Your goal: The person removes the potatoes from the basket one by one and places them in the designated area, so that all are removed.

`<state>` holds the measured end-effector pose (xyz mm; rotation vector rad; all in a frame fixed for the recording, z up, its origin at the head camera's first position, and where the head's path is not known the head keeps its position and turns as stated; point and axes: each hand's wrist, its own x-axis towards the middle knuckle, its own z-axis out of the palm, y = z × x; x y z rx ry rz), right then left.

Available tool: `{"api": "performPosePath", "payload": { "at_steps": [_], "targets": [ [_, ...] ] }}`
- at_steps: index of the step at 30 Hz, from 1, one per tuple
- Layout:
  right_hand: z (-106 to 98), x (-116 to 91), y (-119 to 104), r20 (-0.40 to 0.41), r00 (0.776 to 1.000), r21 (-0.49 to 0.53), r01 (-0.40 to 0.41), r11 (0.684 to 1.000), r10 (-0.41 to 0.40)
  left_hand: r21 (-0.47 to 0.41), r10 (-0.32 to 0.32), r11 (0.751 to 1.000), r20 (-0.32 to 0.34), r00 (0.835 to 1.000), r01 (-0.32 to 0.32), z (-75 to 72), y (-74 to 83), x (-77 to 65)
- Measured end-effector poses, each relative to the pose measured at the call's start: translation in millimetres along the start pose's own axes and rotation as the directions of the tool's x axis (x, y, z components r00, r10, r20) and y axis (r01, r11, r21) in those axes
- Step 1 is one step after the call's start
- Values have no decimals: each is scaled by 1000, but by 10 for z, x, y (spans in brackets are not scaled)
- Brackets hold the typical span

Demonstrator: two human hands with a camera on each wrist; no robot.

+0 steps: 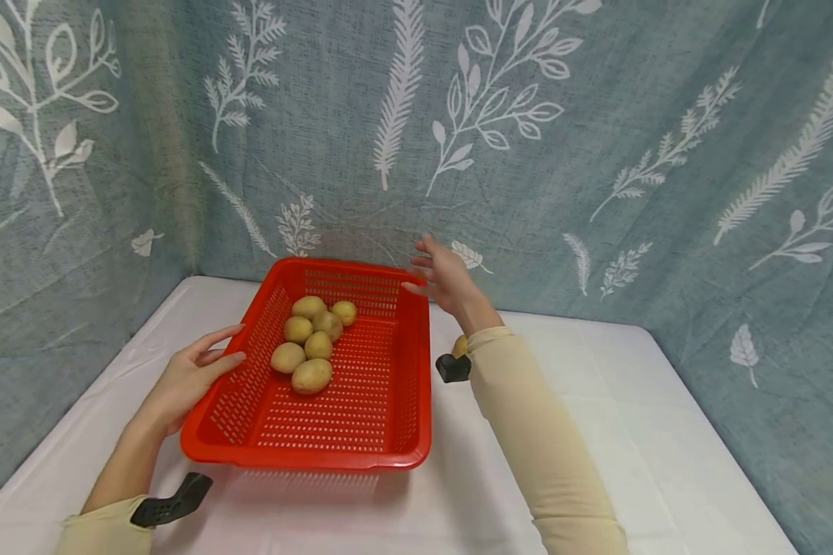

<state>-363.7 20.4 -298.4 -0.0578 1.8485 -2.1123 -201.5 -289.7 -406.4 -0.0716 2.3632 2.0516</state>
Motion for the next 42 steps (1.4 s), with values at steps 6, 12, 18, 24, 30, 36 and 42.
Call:
{"api": "performPosePath", "payload": {
  "at_steps": [6, 12, 18, 24, 30, 36, 42],
  "targets": [
    [272, 10, 118, 11, 1000, 18, -29, 999, 28, 4, -3, 1000, -1, 1000, 3, 9, -9, 5],
    [491, 53, 311, 29, 997, 20, -71, 997, 70, -7, -10, 1000, -1, 1000, 10, -4, -17, -5],
    [579, 107, 547, -3, 994, 3, -114, 994, 114, -7, -8, 1000, -1, 1000, 8, 12, -31, -5],
    [650, 108, 744, -14, 990, -18, -143, 990, 142, -1, -4, 1000, 0, 1000, 4, 21, -35, -3],
    [743, 64, 921, -66, 978, -30, -200, 979, 198, -2, 12, 1000, -2, 1000, -12, 17, -28, -6],
    [822, 19, 1068, -132, 958, -35, -260, 965, 254, 8, 11, 1000, -5, 1000, -11, 12, -14, 1],
    [885, -75, 1128, -143, 933, -128, -348, 929, 330, 11, 7, 1000, -3, 1000, -7, 7, -6, 11]
  ]
}}
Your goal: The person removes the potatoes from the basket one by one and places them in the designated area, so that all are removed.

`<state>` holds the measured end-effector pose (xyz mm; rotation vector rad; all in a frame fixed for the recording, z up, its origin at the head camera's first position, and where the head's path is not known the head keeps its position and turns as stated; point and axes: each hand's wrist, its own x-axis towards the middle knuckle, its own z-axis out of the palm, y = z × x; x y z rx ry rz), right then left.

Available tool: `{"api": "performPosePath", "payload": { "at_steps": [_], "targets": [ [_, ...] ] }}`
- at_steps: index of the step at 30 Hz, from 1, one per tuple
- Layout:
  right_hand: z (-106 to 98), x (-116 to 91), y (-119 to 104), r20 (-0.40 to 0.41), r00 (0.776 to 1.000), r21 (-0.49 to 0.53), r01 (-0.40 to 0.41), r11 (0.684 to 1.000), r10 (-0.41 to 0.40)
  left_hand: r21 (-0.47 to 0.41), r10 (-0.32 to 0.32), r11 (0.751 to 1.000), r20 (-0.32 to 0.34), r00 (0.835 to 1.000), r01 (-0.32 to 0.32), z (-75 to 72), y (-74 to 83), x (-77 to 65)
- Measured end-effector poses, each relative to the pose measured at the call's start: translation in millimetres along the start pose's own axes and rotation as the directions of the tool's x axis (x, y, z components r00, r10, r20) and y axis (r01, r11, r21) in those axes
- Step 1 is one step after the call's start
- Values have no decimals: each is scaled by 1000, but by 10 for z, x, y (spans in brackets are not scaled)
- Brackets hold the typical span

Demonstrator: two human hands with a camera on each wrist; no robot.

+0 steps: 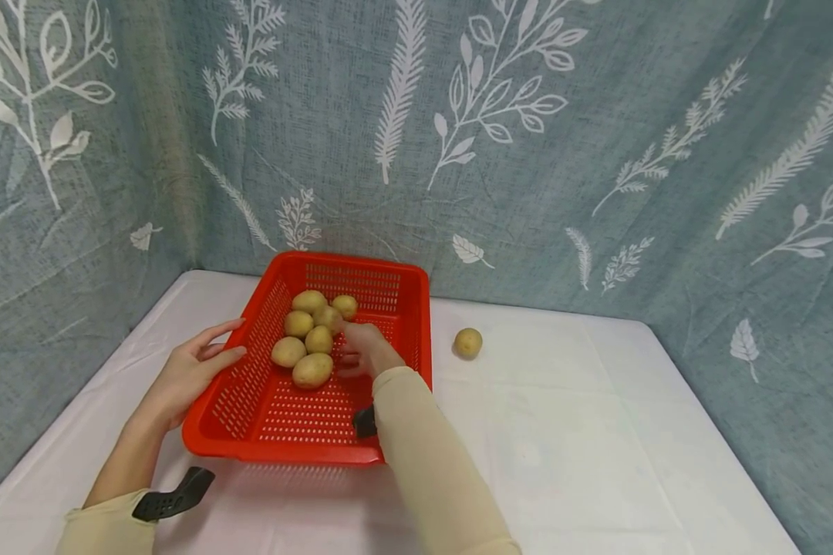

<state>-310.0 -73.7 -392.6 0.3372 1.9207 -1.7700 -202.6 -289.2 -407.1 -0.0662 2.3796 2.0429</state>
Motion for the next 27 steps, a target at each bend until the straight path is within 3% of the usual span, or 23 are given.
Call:
{"api": "performPosePath", "payload": {
  "at_steps": [6, 13, 21, 27],
  "targets": [
    [44, -106, 25, 95, 994, -51, -49, 997, 54, 11, 3, 1000, -6, 1000, -3, -8, 5, 2],
    [128, -156, 42, 115, 986, -8, -118, 993, 118, 13, 4, 1000, -3, 1000, -4, 10, 3, 4],
    [213, -142, 92, 72, 991, 1, -111, 994, 110, 15, 8, 1000, 1, 1000, -8, 21, -26, 10],
    [172, -189, 67, 129, 988, -14, -90, 996, 91, 15, 10, 1000, -2, 1000, -10, 7, -19, 15]
  ]
}}
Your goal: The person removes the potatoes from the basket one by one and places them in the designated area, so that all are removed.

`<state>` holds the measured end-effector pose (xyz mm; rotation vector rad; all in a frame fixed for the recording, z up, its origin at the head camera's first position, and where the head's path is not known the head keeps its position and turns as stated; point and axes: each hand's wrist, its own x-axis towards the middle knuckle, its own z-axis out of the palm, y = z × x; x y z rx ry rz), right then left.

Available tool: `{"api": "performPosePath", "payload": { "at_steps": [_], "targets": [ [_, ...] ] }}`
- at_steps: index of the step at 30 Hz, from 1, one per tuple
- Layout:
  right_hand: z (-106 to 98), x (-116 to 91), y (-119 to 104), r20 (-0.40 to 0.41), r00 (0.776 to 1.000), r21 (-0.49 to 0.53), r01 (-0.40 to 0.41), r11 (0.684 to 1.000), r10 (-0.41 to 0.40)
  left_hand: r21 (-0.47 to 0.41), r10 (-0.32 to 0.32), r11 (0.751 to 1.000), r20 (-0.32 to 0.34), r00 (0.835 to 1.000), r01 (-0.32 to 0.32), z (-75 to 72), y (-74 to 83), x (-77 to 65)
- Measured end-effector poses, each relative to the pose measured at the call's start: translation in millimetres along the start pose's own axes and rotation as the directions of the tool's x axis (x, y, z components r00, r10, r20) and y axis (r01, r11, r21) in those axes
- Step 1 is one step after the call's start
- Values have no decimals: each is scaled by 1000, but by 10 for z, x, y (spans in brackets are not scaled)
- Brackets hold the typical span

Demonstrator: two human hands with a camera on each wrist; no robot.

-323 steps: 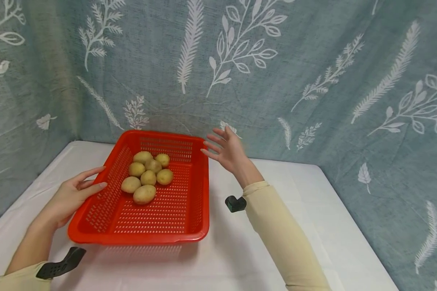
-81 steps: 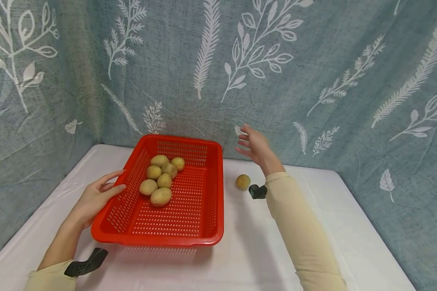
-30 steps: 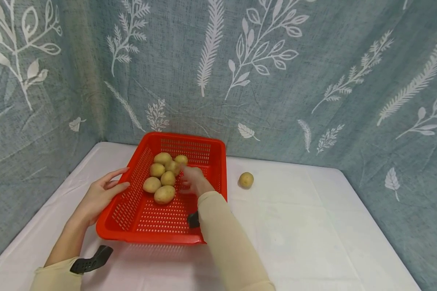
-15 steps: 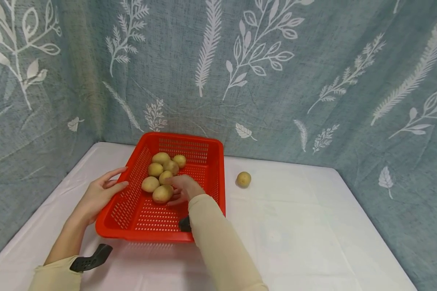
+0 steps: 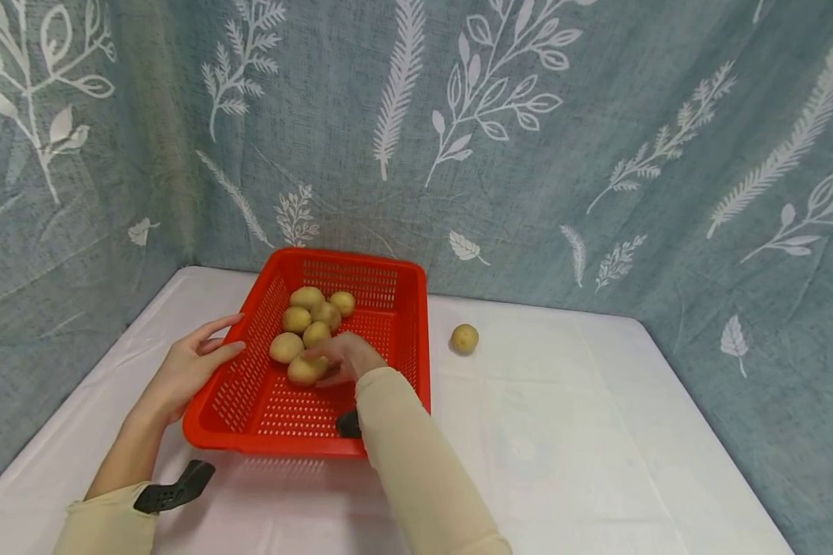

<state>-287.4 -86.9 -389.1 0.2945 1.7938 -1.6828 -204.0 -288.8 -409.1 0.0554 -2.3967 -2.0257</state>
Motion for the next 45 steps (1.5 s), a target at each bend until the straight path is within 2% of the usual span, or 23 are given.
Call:
{"api": "performPosePath", "payload": {
  "at_steps": [8, 12, 17, 21, 27, 31, 36, 45],
  "targets": [
    [-14, 20, -11, 53, 998, -131, 26, 991, -19, -5, 2, 1000, -5, 1000, -2, -14, 10, 4],
    [4, 65, -6, 106, 993, -243, 65, 968, -40, -19, 1, 1000, -3, 1000, -1, -16, 5, 10],
    [1, 84, 0, 139, 988, -287, 100, 953, -62, -21, 3, 1000, -4, 1000, -3, -10, 5, 3],
    [-22, 68, -3, 154, 984, -291, 128, 948, -85, -15, 4, 1000, -6, 1000, -4, -8, 14, -5],
    [-78, 37, -37, 155, 978, -233, 173, 957, -139, -19, 0, 1000, -5, 1000, 0, -14, 28, -5],
    [-148, 15, -93, 149, 975, -261, 200, 944, -166, -28, -4, 1000, 3, 1000, 4, -10, 28, 4],
    [-258, -25, -217, 193, 963, -255, 233, 939, -186, -31, -8, 999, 6, 1000, 8, -8, 28, 6],
    [-451, -66, -381, 224, 944, -118, 274, 954, -243, -14, -9, 1000, 2, 1000, 9, -9, 19, 7]
  ]
}}
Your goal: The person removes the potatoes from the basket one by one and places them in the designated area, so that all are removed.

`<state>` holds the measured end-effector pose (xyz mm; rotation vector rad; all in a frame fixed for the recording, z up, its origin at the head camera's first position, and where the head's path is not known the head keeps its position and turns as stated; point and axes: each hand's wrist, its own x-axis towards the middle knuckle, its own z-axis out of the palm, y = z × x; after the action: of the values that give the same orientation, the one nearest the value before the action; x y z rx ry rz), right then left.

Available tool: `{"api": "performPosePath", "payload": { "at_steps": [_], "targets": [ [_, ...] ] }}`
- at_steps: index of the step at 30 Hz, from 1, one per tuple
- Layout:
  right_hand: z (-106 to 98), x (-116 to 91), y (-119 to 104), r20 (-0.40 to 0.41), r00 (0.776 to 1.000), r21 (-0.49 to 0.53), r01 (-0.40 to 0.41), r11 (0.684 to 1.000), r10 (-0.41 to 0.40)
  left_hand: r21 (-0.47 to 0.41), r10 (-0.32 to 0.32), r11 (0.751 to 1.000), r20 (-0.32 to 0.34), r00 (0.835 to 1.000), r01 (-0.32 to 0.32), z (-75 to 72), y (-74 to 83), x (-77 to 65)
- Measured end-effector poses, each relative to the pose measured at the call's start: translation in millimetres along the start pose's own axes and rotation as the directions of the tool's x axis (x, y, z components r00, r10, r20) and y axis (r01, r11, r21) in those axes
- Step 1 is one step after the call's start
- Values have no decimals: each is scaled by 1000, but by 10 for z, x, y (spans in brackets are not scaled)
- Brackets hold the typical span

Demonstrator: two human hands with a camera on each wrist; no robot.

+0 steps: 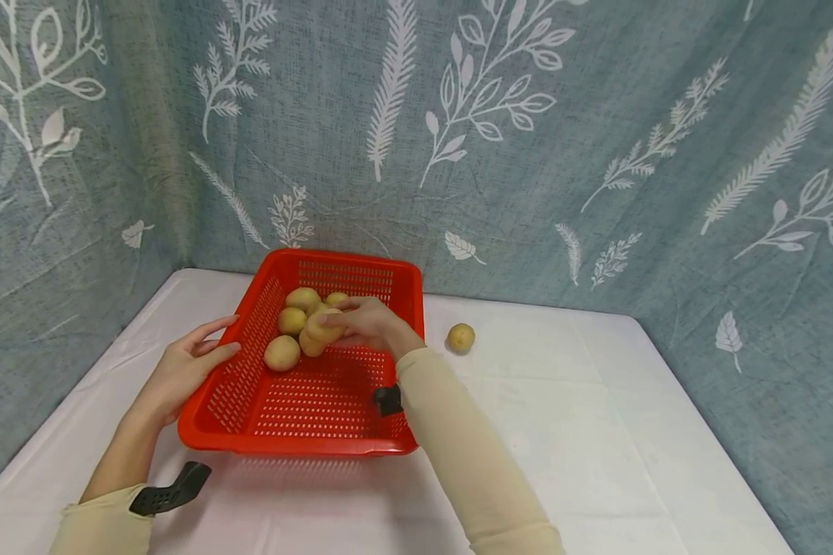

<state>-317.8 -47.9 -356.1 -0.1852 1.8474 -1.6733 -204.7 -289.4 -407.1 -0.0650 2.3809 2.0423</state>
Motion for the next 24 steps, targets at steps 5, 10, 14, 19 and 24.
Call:
{"api": "performPosePath", "payload": {
  "at_steps": [5, 10, 14, 19, 24],
  "targets": [
    [-100, -25, -86, -6, 999, 39, 31, 999, -31, -22, 4, 1000, 9, 1000, -4, -3, -2, 1],
    [-226, -82, -207, -22, 998, 72, 57, 996, -56, -11, 0, 1000, 8, 1000, 0, -2, 10, -19],
    [-349, -128, -291, -34, 996, 91, 88, 992, -85, -2, -1, 1000, 3, 1000, 1, 3, 7, -23],
    [-517, -211, -355, -67, 993, 139, 106, 985, -98, -6, 4, 1000, 2, 1000, -4, 9, -7, -12],
    [-702, -322, -392, -105, 989, 129, 115, 985, -102, 0, 4, 1000, -1, 1000, -4, 10, -7, -27]
  ]
}}
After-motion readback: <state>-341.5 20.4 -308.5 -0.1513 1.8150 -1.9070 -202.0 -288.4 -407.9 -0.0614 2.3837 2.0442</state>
